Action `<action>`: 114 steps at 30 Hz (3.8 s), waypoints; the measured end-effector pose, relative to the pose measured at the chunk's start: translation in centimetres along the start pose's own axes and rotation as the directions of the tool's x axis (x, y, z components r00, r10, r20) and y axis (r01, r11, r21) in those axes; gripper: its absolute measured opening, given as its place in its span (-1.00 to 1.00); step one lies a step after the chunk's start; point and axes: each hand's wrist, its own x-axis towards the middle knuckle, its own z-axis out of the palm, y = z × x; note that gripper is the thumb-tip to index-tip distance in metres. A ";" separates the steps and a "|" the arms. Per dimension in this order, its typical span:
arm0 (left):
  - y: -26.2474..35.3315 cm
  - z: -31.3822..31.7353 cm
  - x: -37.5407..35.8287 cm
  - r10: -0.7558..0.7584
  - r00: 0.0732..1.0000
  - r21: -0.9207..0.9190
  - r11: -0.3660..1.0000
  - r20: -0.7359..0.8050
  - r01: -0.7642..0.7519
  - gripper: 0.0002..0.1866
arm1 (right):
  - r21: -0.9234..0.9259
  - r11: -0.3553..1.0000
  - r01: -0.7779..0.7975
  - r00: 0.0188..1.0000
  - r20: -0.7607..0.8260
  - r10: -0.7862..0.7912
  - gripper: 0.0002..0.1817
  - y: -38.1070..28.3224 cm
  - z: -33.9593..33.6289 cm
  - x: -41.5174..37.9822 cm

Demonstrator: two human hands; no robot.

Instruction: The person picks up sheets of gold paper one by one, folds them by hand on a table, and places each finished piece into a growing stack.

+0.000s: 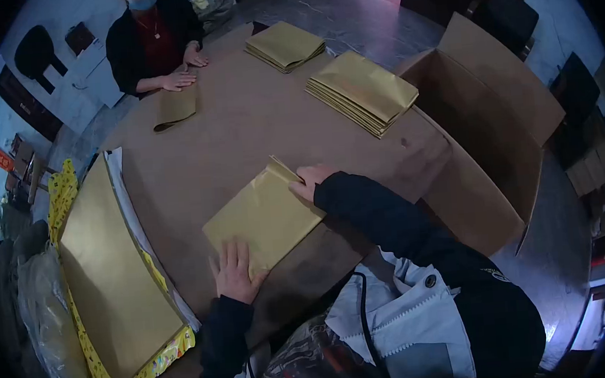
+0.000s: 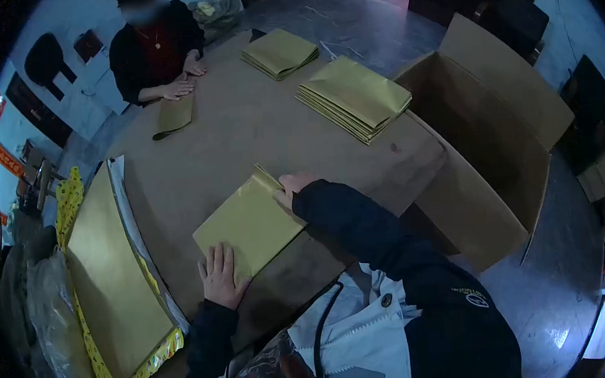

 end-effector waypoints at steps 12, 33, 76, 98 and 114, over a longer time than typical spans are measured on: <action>-0.4 0.1 -0.1 -0.085 0.996 -0.127 0.989 -0.040 0.079 -0.14 | 0.310 0.902 0.299 0.459 -0.876 0.149 -0.64 3.2 -12.0 2.2; 0.1 -0.1 0.2 -0.113 0.992 -0.108 0.988 -0.053 0.107 -0.21 | 0.503 0.793 -0.342 0.483 -0.630 0.608 -0.53 23.0 -10.9 2.5; 0.6 -1.1 0.9 -0.256 0.965 -0.208 0.948 -0.060 0.239 -0.35 | -0.491 0.681 -0.544 0.834 -0.230 0.501 0.04 18.9 -12.4 20.2; -15.2 -5.9 -16.2 -0.543 0.752 -0.240 0.840 -0.374 0.487 -0.74 | -0.657 0.540 0.526 0.715 -0.002 -0.699 -0.42 -11.7 -7.9 15.1; -15.2 -4.3 -16.9 -0.597 0.623 -0.381 0.802 -0.504 0.460 -0.90 | -0.211 0.109 0.971 0.172 0.309 -0.936 -0.61 -29.2 12.1 2.9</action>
